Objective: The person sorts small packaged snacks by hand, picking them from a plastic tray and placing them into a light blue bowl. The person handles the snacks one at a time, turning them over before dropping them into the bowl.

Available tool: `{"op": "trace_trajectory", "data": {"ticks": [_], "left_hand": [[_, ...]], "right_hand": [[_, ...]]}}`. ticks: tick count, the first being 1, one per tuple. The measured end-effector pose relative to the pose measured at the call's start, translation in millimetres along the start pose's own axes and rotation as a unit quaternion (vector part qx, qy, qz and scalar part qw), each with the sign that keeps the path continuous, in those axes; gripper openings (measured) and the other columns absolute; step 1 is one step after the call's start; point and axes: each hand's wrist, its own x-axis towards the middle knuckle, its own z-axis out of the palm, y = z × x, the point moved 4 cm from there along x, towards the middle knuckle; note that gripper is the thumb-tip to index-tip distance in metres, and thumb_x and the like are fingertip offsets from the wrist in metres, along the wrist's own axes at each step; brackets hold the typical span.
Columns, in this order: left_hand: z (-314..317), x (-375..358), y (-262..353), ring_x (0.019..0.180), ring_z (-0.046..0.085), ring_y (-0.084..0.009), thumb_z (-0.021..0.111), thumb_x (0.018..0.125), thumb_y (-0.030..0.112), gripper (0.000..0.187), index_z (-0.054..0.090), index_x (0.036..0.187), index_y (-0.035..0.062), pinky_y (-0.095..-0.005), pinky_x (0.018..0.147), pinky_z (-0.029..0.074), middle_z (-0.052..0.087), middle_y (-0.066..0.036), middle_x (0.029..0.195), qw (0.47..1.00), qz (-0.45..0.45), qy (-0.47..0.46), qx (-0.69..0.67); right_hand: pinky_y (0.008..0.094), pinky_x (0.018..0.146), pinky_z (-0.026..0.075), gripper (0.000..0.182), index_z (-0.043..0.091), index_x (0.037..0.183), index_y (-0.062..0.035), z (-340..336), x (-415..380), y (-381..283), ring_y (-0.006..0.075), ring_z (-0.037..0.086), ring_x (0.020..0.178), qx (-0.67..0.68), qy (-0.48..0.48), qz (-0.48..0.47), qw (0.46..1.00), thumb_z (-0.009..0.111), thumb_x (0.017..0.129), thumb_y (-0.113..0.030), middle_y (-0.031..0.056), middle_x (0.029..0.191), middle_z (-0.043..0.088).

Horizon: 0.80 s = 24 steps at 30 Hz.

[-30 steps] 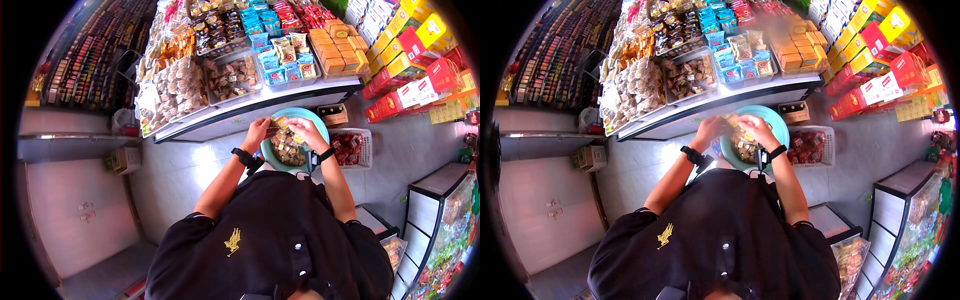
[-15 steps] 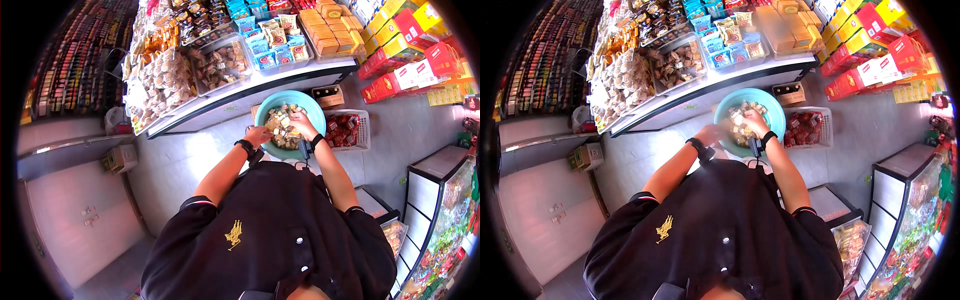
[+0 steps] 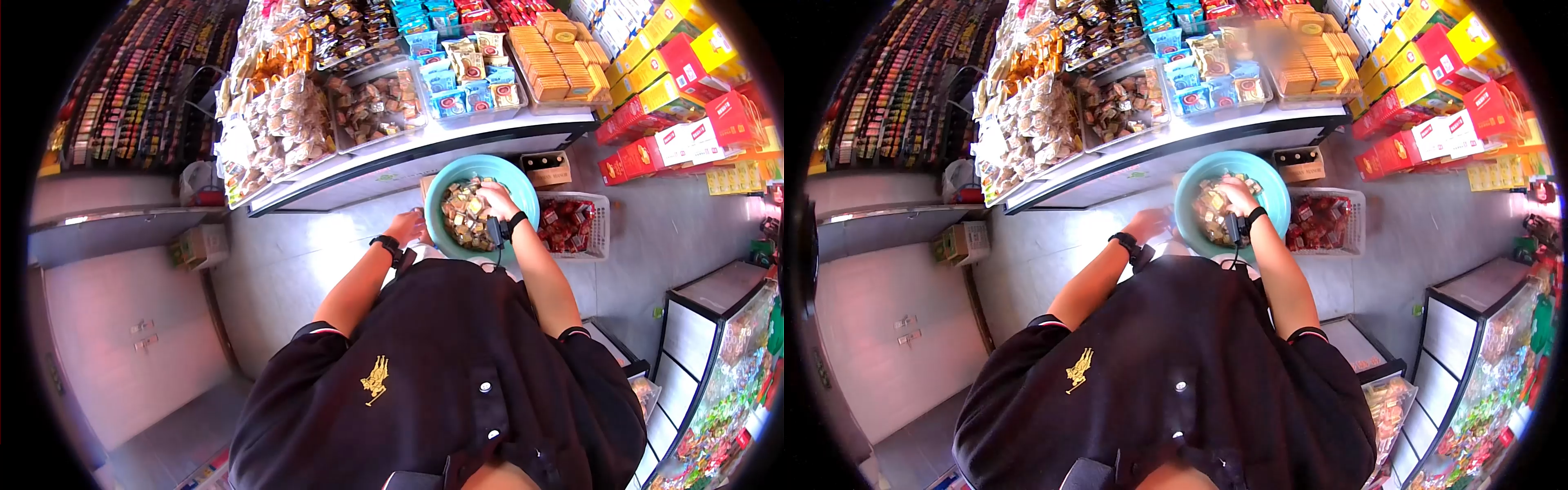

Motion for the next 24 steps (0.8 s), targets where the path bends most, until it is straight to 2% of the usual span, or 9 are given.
{"op": "trace_trajectory", "data": {"ticks": [1, 4, 5, 8, 11, 14, 15, 20, 24], "left_hand": [[5.5, -17.8, 12.7, 0.109, 0.060, -0.0213, 0.053, 0.097, 0.028, 0.034, 0.056, 0.123, 0.0059, -0.0373, 0.089, 0.047, 0.061, -0.007, 0.115, 0.989, -0.073, 0.051, -0.121], [14.0, -45.6, 43.8, 0.110, 0.059, -0.0206, 0.052, 0.098, 0.028, 0.034, 0.056, 0.124, 0.0060, -0.0374, 0.090, 0.047, 0.062, -0.007, 0.116, 0.983, -0.086, 0.119, -0.112], [11.2, -44.0, 47.6, 0.109, 0.060, -0.0202, 0.052, 0.098, 0.028, 0.034, 0.056, 0.124, 0.0063, -0.0374, 0.089, 0.047, 0.063, -0.007, 0.116, 0.982, -0.079, 0.123, -0.117], [4.2, -44.1, 54.2, 0.105, 0.062, -0.0190, 0.050, 0.098, 0.024, 0.032, 0.056, 0.125, 0.0072, -0.0369, 0.087, 0.047, 0.064, -0.006, 0.114, 0.977, -0.052, 0.151, -0.142], [-5.1, -36.0, 68.5, 0.095, 0.067, -0.0176, 0.046, 0.096, 0.016, 0.030, 0.056, 0.124, 0.0079, -0.0347, 0.081, 0.049, 0.066, -0.006, 0.112, 0.968, 0.000, 0.199, -0.154], [-8.6, -40.9, 102.3, 0.109, 0.064, -0.0244, 0.050, 0.097, 0.021, 0.033, 0.053, 0.127, 0.0069, -0.0379, 0.093, 0.049, 0.062, -0.010, 0.124, 0.967, 0.038, 0.212, -0.135], [-16.3, -37.0, 111.0, 0.102, 0.065, -0.0208, 0.053, 0.095, 0.019, 0.025, 0.058, 0.117, 0.0080, -0.0362, 0.088, 0.051, 0.066, -0.006, 0.112, 0.964, 0.060, 0.223, -0.129], [-77.0, 6.3, 159.1, 0.090, 0.066, -0.0154, 0.045, 0.094, 0.008, 0.021, 0.062, 0.106, 0.0066, -0.0299, 0.073, 0.051, 0.069, -0.006, 0.103, 0.950, 0.185, 0.242, -0.066], [-124.3, 36.4, 207.5, 0.086, 0.065, -0.0137, 0.044, 0.092, 0.004, 0.021, 0.062, 0.103, 0.0035, -0.0253, 0.068, 0.048, 0.070, -0.008, 0.099, 0.931, 0.254, 0.252, -0.071]], "right_hand": [[0.0370, 0.064, 0.054, 0.037, 0.055, 0.122, -0.0036, 1.9, -2.4, -4.3, 0.0222, 0.061, 0.083, -0.038, 0.003, 0.014, 0.999, 0.063, 0.087, -0.012, 0.0083, 0.097, 0.058], [0.0440, 0.076, 0.048, 0.025, 0.063, 0.108, -0.0080, -13.7, 36.3, 30.2, 0.0208, 0.055, 0.096, -0.056, -0.031, 0.078, 0.995, 0.064, 0.086, -0.021, 0.0040, 0.098, 0.058], [0.0408, 0.072, 0.048, 0.020, 0.064, 0.104, -0.0102, -15.8, 46.9, 38.5, 0.0181, 0.054, 0.092, -0.011, -0.056, 0.054, 0.997, 0.064, 0.086, -0.019, 0.0035, 0.093, 0.054], [0.0326, 0.069, 0.050, 0.026, 0.060, 0.112, -0.0095, 6.2, 26.4, 9.9, 0.0157, 0.061, 0.089, 0.006, -0.012, 0.039, 0.999, 0.063, 0.088, -0.019, 0.0030, 0.098, 0.060], [0.0345, 0.087, 0.051, 0.033, 0.055, 0.120, -0.0053, 34.2, 13.6, -33.0, 0.0239, 0.062, 0.105, -0.038, -0.057, 0.020, 0.997, 0.061, 0.092, -0.021, 0.0104, 0.114, 0.062], [0.0309, 0.080, 0.052, 0.032, 0.056, 0.118, -0.0052, 63.9, 30.5, -58.8, 0.0193, 0.064, 0.096, -0.063, -0.089, -0.015, 0.994, 0.062, 0.091, -0.022, 0.0074, 0.106, 0.065], [0.0277, 0.074, 0.052, 0.029, 0.058, 0.116, -0.0061, 79.5, 31.8, -74.0, 0.0152, 0.064, 0.087, -0.090, -0.077, -0.010, 0.993, 0.062, 0.092, -0.020, 0.0050, 0.100, 0.066], [0.0254, 0.064, 0.052, 0.025, 0.057, 0.115, -0.0012, 142.7, 78.0, -119.8, 0.0149, 0.065, 0.083, -0.105, -0.087, -0.098, 0.986, 0.058, 0.094, -0.015, 0.0080, 0.100, 0.066], [0.0286, 0.068, 0.054, 0.027, 0.060, 0.111, -0.0007, 191.4, 123.9, -153.7, 0.0158, 0.066, 0.085, -0.146, -0.096, -0.121, 0.977, 0.060, 0.088, -0.015, 0.0087, 0.097, 0.067]]}}
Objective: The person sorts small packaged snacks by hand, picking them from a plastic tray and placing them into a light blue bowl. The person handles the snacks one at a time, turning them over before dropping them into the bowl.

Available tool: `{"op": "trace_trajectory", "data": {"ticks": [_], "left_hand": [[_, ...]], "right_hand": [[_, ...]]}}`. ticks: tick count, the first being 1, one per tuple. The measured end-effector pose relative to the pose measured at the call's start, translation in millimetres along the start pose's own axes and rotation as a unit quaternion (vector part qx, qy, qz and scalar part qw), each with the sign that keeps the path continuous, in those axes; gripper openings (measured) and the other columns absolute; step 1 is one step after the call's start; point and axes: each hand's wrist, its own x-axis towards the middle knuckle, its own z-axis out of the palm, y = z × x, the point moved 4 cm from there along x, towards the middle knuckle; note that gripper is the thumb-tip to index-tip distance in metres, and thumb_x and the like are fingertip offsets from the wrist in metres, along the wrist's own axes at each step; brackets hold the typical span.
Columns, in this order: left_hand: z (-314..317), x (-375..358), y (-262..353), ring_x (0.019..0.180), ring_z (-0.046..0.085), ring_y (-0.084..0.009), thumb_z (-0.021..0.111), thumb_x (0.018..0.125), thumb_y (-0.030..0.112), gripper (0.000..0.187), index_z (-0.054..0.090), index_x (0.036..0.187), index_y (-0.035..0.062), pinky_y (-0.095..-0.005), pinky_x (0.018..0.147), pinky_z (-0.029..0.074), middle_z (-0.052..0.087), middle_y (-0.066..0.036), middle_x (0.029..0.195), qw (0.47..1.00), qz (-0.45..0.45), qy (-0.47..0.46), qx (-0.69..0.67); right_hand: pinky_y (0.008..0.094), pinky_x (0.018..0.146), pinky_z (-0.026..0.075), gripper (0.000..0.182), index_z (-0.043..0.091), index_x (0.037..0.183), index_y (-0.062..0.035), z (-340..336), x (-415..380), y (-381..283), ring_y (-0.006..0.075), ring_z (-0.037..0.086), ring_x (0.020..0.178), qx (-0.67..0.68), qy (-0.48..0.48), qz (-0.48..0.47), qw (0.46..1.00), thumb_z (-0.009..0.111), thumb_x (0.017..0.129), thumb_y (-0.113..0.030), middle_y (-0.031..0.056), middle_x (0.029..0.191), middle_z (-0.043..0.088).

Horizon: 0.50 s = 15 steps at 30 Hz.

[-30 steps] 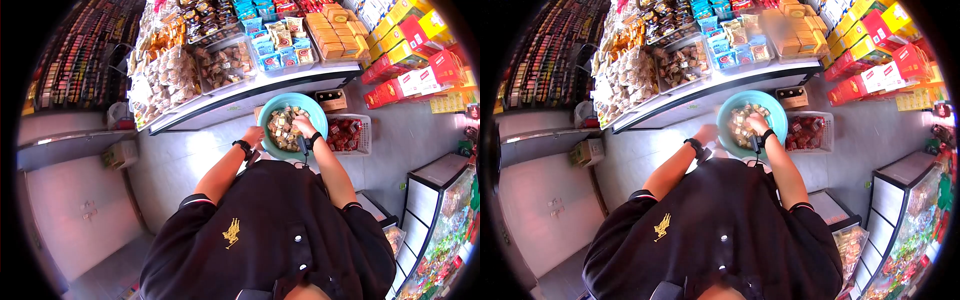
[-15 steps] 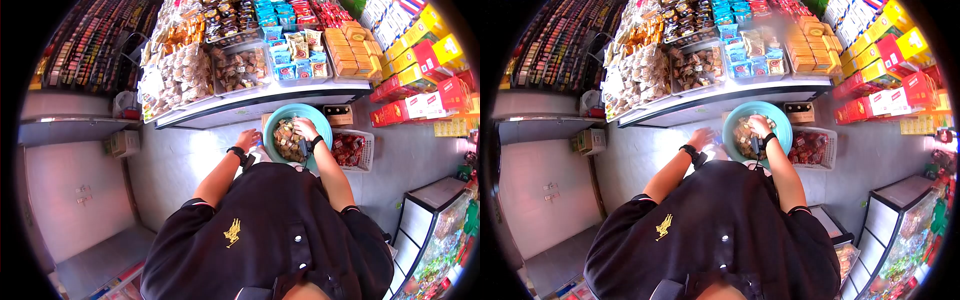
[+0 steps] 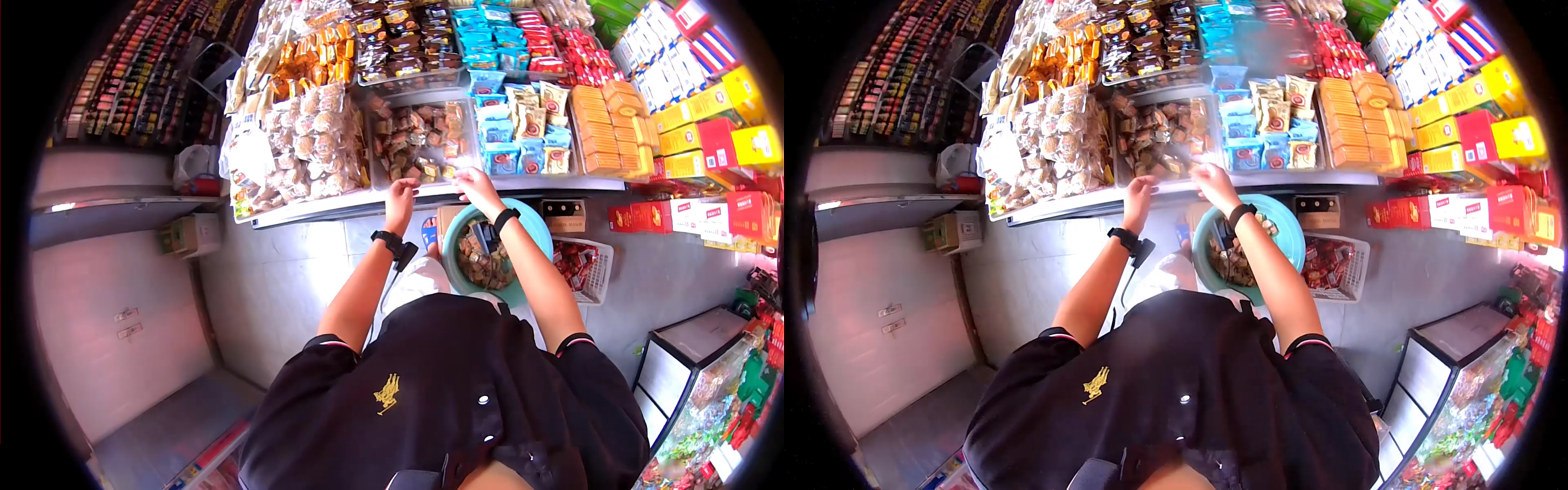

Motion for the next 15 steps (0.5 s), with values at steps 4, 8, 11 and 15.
{"op": "trace_trajectory", "data": {"ticks": [4, 8, 11, 15], "left_hand": [[-8.8, 42.9, 26.5, 0.089, 0.065, -0.0163, 0.043, 0.089, -0.006, 0.020, 0.060, 0.101, -0.0033, -0.0258, 0.080, 0.050, 0.069, -0.011, 0.099, 0.999, 0.052, 0.008, 0.000], [-16.6, 63.1, 28.4, 0.095, 0.065, -0.0197, 0.046, 0.090, -0.003, 0.018, 0.061, 0.101, -0.0051, -0.0302, 0.088, 0.050, 0.070, -0.014, 0.100, 0.985, 0.027, -0.030, 0.166], [-25.0, 79.6, -4.9, 0.098, 0.067, -0.0257, 0.053, 0.092, 0.009, 0.021, 0.063, 0.107, -0.0035, -0.0340, 0.087, 0.051, 0.070, -0.018, 0.101, 0.960, 0.064, -0.100, 0.255], [-23.3, 87.6, -9.6, 0.097, 0.067, -0.0242, 0.053, 0.091, 0.008, 0.022, 0.063, 0.107, -0.0038, -0.0329, 0.087, 0.051, 0.070, -0.017, 0.101, 0.966, 0.046, -0.111, 0.228]], "right_hand": [[0.0300, 0.082, 0.051, 0.031, 0.062, 0.113, 0.0026, 20.0, 87.6, 20.6, 0.0180, 0.064, 0.093, -0.164, 0.012, -0.028, 0.986, 0.065, 0.086, -0.012, 0.0105, 0.102, 0.067], [0.0361, 0.095, 0.046, 0.070, 0.050, 0.129, 0.0038, 56.1, 144.7, 39.8, 0.0286, 0.058, 0.113, -0.282, -0.047, 0.101, 0.953, 0.079, 0.073, -0.025, 0.0210, 0.119, 0.061], [0.0425, 0.100, 0.044, 0.077, 0.042, 0.137, 0.0022, 76.0, 172.8, 47.9, 0.0382, 0.053, 0.122, -0.464, -0.006, 0.047, 0.884, 0.072, 0.072, -0.027, 0.0269, 0.132, 0.053], [0.0440, 0.101, 0.044, 0.068, 0.046, 0.131, 0.0027, 80.8, 192.8, 74.1, 0.0390, 0.052, 0.123, -0.387, -0.057, 0.147, 0.909, 0.071, 0.075, -0.026, 0.0254, 0.133, 0.053]]}}
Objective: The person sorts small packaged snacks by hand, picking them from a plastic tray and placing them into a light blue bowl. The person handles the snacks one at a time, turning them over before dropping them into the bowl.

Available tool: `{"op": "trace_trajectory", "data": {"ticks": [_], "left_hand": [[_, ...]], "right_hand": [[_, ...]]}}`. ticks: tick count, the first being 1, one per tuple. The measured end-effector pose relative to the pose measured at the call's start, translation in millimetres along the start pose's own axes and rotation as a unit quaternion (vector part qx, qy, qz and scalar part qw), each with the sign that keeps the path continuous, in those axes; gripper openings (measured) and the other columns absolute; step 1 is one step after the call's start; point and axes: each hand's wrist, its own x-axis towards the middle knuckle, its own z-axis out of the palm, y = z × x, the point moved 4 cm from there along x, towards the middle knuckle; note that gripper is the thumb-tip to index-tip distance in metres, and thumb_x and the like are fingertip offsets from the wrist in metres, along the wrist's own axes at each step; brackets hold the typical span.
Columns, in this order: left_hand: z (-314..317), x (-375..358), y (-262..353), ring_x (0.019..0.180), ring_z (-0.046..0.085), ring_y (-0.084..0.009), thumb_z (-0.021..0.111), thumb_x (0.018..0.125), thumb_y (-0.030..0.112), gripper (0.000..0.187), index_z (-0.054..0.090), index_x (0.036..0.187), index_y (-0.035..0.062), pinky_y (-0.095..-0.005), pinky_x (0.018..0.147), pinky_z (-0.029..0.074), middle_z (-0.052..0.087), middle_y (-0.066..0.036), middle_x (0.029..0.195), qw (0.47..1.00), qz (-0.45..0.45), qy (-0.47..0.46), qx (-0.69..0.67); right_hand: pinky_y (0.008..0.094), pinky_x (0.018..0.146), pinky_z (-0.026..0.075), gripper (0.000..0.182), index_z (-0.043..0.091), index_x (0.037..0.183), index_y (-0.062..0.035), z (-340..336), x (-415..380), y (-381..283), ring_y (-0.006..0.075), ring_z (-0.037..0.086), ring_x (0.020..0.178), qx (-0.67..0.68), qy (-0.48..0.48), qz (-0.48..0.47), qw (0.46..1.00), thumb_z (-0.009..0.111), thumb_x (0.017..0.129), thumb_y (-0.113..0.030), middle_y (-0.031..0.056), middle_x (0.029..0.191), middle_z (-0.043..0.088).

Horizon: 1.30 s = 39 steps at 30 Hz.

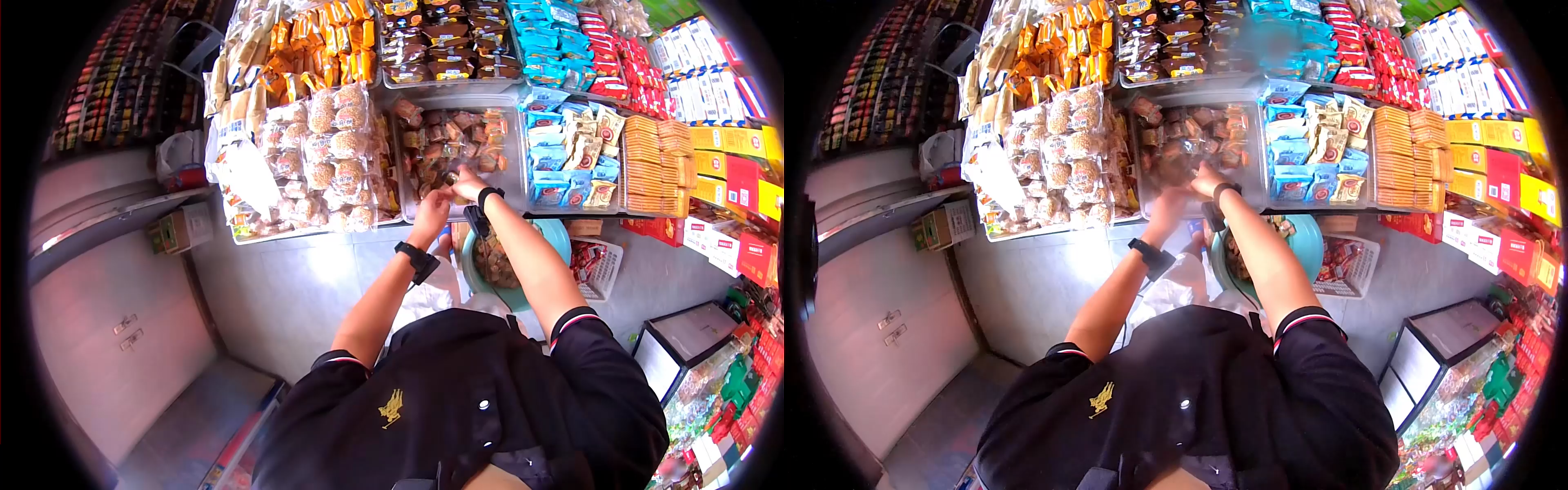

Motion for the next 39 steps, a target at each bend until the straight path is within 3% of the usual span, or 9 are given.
{"op": "trace_trajectory", "data": {"ticks": [7, 13, 16, 19, 25, 29, 34, 37, 39], "left_hand": [[-6.8, 8.2, -11.3, 0.093, 0.066, -0.0193, 0.053, 0.091, 0.007, 0.021, 0.063, 0.107, -0.0043, -0.0302, 0.085, 0.050, 0.070, -0.014, 0.102, 0.992, -0.078, 0.004, -0.098], [-17.7, -2.6, -5.1, 0.089, 0.064, -0.0163, 0.053, 0.092, 0.006, 0.021, 0.061, 0.106, -0.0061, -0.0286, 0.083, 0.051, 0.069, -0.012, 0.098, 0.984, -0.088, 0.019, -0.155], [-25.5, -16.1, 14.9, 0.088, 0.064, -0.0160, 0.052, 0.093, 0.004, 0.019, 0.061, 0.105, -0.0063, -0.0278, 0.081, 0.051, 0.068, -0.010, 0.095, 0.984, -0.083, 0.047, -0.153], [-25.4, -24.6, 11.4, 0.088, 0.064, -0.0159, 0.052, 0.093, 0.004, 0.019, 0.061, 0.106, -0.0066, -0.0281, 0.081, 0.051, 0.068, -0.010, 0.095, 0.986, -0.048, 0.038, -0.155], [-23.4, -63.7, 25.5, 0.089, 0.064, -0.0164, 0.051, 0.094, 0.005, 0.020, 0.059, 0.108, -0.0062, -0.0288, 0.081, 0.052, 0.067, -0.009, 0.099, 0.970, -0.135, 0.051, -0.193], [-17.9, -86.6, 6.1, 0.091, 0.064, -0.0156, 0.053, 0.095, 0.020, 0.022, 0.062, 0.111, 0.0077, -0.0294, 0.076, 0.049, 0.066, -0.003, 0.107, 0.962, -0.177, 0.043, -0.202], [-21.4, -95.0, -2.8, 0.090, 0.065, -0.0158, 0.054, 0.095, 0.020, 0.024, 0.062, 0.113, 0.0064, -0.0298, 0.076, 0.049, 0.067, -0.004, 0.105, 0.963, -0.175, 0.039, -0.203], [-22.1, -90.7, 4.6, 0.088, 0.064, -0.0144, 0.054, 0.095, 0.016, 0.022, 0.062, 0.111, 0.0044, -0.0277, 0.073, 0.049, 0.067, -0.005, 0.103, 0.960, -0.172, 0.041, -0.217], [-20.1, -86.6, 13.3, 0.084, 0.063, -0.0122, 0.052, 0.095, 0.010, 0.018, 0.062, 0.107, 0.0020, -0.0241, 0.067, 0.048, 0.068, -0.005, 0.102, 0.957, -0.169, 0.054, -0.230]], "right_hand": [[0.0425, 0.097, 0.046, 0.057, 0.054, 0.122, 0.0002, 16.7, 16.5, -0.2, 0.0408, 0.056, 0.117, -0.091, -0.054, -0.029, 0.994, 0.073, 0.079, -0.032, 0.0269, 0.121, 0.060], [0.0401, 0.094, 0.048, 0.058, 0.054, 0.120, -0.0002, 21.7, 14.9, -11.4, 0.0348, 0.059, 0.114, -0.106, -0.035, -0.119, 0.987, 0.079, 0.072, -0.021, 0.0218, 0.120, 0.062], [0.0385, 0.092, 0.048, 0.063, 0.052, 0.122, -0.0002, 28.6, 28.6, -0.1, 0.0332, 0.060, 0.111, -0.040, -0.049, -0.045, 0.997, 0.082, 0.069, -0.016, 0.0206, 0.119, 0.062], [0.0382, 0.092, 0.048, 0.064, 0.053, 0.121, 0.0006, 30.7, 25.6, 0.2, 0.0339, 0.060, 0.109, -0.038, -0.089, -0.069, 0.993, 0.083, 0.069, -0.022, 0.0197, 0.118, 0.063], [0.0378, 0.093, 0.048, 0.066, 0.056, 0.120, 0.0008, 36.2, 17.0, -9.9, 0.0323, 0.061, 0.111, -0.158, -0.145, -0.107, 0.971, 0.082, 0.067, -0.028, 0.0195, 0.121, 0.063], [0.0402, 0.090, 0.051, 0.064, 0.058, 0.116, 0.0032, 21.2, -8.5, -36.9, 0.0334, 0.064, 0.106, -0.193, -0.131, -0.110, 0.966, 0.082, 0.066, -0.028, 0.0203, 0.114, 0.066], [0.0413, 0.082, 0.052, 0.053, 0.070, 0.101, -0.0009, 1.7, -17.6, -26.6, 0.0372, 0.067, 0.095, -0.103, -0.047, -0.108, 0.988, 0.071, 0.075, -0.047, 0.0228, 0.098, 0.069], [0.0410, 0.080, 0.052, 0.049, 0.069, 0.096, 0.0001, -26.7, -36.0, -33.5, 0.0328, 0.068, 0.089, -0.045, 0.022, -0.131, 0.990, 0.073, 0.076, -0.045, 0.0214, 0.094, 0.071], [0.0366, 0.068, 0.053, 0.042, 0.062, 0.113, -0.0022, -42.1, -44.8, -27.7, 0.0188, 0.063, 0.083, 0.112, 0.011, -0.096, 0.989, 0.077, 0.077, -0.020, 0.0095, 0.095, 0.067]]}}
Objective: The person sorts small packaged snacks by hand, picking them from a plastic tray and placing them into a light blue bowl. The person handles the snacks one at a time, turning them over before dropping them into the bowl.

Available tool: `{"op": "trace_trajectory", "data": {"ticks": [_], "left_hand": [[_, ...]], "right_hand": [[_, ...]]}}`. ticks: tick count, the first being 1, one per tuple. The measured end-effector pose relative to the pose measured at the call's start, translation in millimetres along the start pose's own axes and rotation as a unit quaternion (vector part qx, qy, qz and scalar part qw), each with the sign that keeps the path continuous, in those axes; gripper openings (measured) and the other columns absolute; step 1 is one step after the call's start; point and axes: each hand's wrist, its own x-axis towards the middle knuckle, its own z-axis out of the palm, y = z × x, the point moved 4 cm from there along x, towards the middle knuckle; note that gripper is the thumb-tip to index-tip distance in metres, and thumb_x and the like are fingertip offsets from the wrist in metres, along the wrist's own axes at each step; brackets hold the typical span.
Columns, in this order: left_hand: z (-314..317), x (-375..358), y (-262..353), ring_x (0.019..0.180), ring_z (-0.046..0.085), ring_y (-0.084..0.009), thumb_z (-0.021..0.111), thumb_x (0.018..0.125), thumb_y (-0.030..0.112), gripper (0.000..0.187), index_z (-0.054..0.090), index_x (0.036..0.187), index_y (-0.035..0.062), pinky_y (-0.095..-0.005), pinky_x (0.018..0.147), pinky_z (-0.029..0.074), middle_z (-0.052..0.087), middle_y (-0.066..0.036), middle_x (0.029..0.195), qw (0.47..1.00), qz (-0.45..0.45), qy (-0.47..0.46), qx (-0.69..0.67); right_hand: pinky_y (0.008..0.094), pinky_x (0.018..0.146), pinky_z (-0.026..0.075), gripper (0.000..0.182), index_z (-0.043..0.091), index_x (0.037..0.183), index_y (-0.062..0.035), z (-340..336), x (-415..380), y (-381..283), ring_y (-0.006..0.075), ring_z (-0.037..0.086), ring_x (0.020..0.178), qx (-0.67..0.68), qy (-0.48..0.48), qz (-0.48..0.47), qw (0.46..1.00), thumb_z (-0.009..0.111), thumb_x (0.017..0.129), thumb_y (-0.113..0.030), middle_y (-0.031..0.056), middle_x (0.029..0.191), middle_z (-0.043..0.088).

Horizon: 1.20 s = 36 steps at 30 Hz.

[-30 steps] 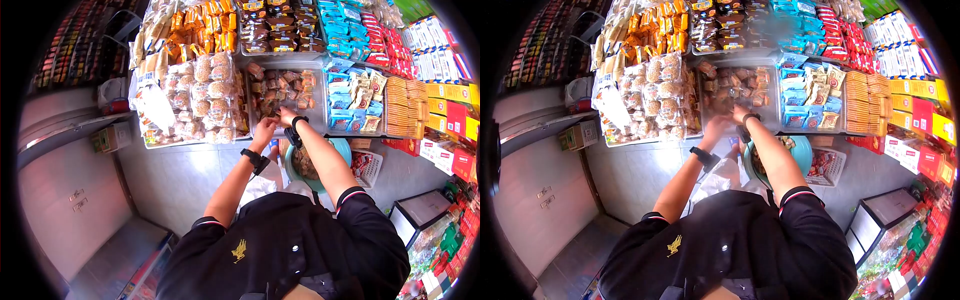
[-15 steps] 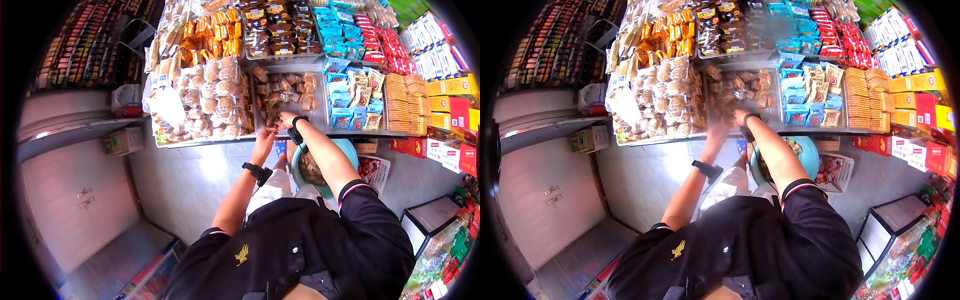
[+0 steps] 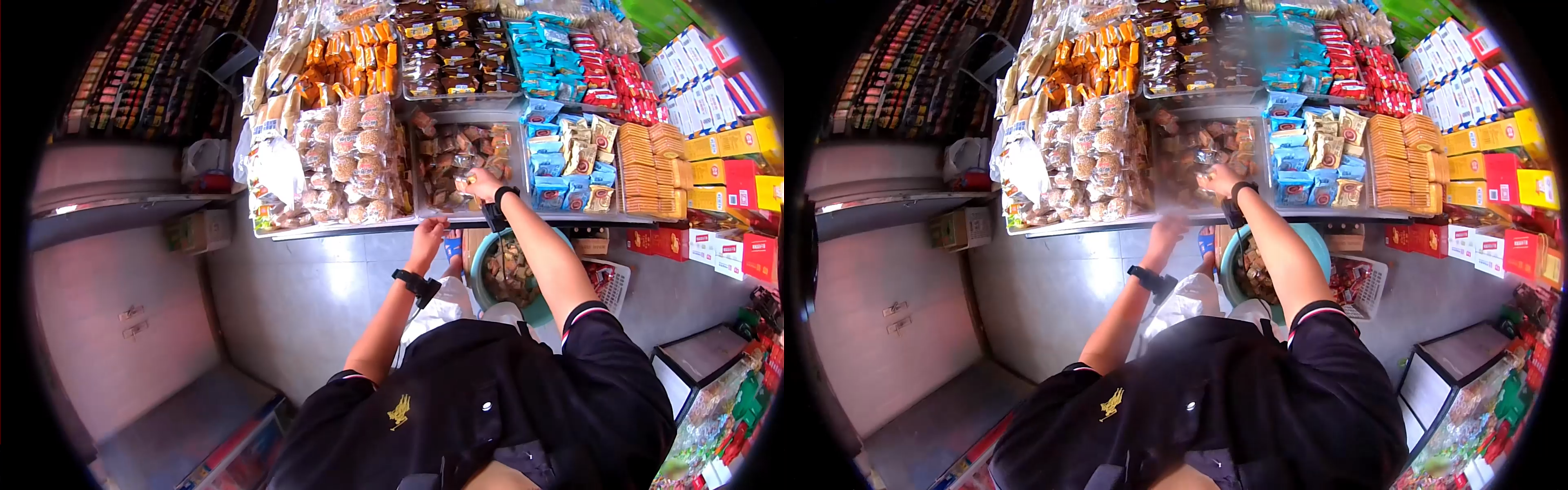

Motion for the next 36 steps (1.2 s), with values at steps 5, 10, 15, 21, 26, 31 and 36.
{"op": "trace_trajectory", "data": {"ticks": [5, 10, 15, 21, 26, 31, 36], "left_hand": [[35.2, -7.9, 20.4, 0.092, 0.063, -0.0190, 0.052, 0.098, 0.017, 0.031, 0.047, 0.124, 0.0024, -0.0318, 0.072, 0.056, 0.057, -0.009, 0.112, 0.989, -0.032, -0.075, -0.122], [86.3, -32.9, 28.2, 0.093, 0.061, -0.0215, 0.061, 0.094, 0.016, 0.041, 0.042, 0.128, 0.0029, -0.0325, 0.070, 0.056, 0.050, -0.016, 0.121, 0.995, 0.077, -0.025, 0.053], [150.2, -67.7, -15.1, 0.104, 0.059, -0.0260, 0.066, 0.089, 0.014, 0.045, 0.048, 0.128, -0.0010, -0.0346, 0.091, 0.047, 0.059, -0.017, 0.114, 0.913, 0.323, -0.132, 0.209], [191.3, -140.2, -35.9, 0.115, 0.055, -0.0187, 0.062, 0.096, 0.021, 0.043, 0.047, 0.131, 0.0008, -0.0339, 0.094, 0.047, 0.057, -0.014, 0.125, 0.950, 0.142, -0.253, 0.115], [205.0, -154.0, -68.8, 0.103, 0.063, -0.0189, 0.052, 0.101, 0.029, 0.035, 0.051, 0.125, 0.0031, -0.0335, 0.086, 0.053, 0.063, -0.010, 0.114, 0.967, -0.003, -0.252, 0.034], [216.8, -176.5, -101.9, 0.098, 0.064, -0.0222, 0.048, 0.100, 0.027, 0.036, 0.052, 0.125, 0.0006, -0.0379, 0.087, 0.053, 0.062, -0.013, 0.115, 0.954, -0.041, -0.295, 0.035], [237.7, -210.2, -93.5, 0.103, 0.064, -0.0245, 0.049, 0.101, 0.020, 0.025, 0.050, 0.121, 0.0053, -0.0388, 0.086, 0.056, 0.061, -0.009, 0.114, 0.913, -0.167, -0.367, -0.062]], "right_hand": [[0.0370, 0.062, 0.056, 0.047, 0.051, 0.129, -0.0089, -32.1, -73.9, -9.7, 0.0150, 0.063, 0.081, 0.250, -0.055, 0.011, 0.967, 0.071, 0.087, -0.018, 0.0049, 0.101, 0.063], [0.0337, 0.067, 0.056, 0.045, 0.052, 0.127, -0.0079, -45.1, -195.8, -6.6, 0.0129, 0.063, 0.090, 0.257, -0.069, 0.010, 0.964, 0.071, 0.088, -0.019, 0.0021, 0.107, 0.063], [0.0303, 0.063, 0.055, 0.027, 0.056, 0.120, -0.0125, -40.2, -266.4, 57.2, 0.0079, 0.061, 0.081, 0.400, -0.061, 0.049, 0.913, 0.063, 0.095, -0.020, -0.0023, 0.098, 0.062], [0.0374, 0.071, 0.058, 0.030, 0.057, 0.121, -0.0084, -48.7, -345.3, 100.0, 0.0171, 0.064, 0.096, 0.469, -0.093, 0.015, 0.878, 0.064, 0.093, -0.014, 0.0023, 0.107, 0.063], [0.0401, 0.077, 0.058, 0.032, 0.055, 0.123, -0.0066, -47.1, -389.1, 138.4, 0.0204, 0.064, 0.100, 0.501, -0.076, 0.006, 0.862, 0.064, 0.094, -0.015, 0.0037, 0.107, 0.063], [0.0396, 0.079, 0.058, 0.024, 0.059, 0.115, -0.0078, -55.8, -416.1, 178.8, 0.0194, 0.065, 0.099, 0.549, 0.019, -0.008, 0.835, 0.065, 0.093, -0.016, 0.0037, 0.106, 0.063], [0.0334, 0.072, 0.059, 0.025, 0.059, 0.109, -0.0038, -52.3, -428.5, 195.1, 0.0191, 0.067, 0.092, 0.571, 0.068, -0.043, 0.817, 0.070, 0.090, -0.015, 0.0063, 0.101, 0.065]]}}
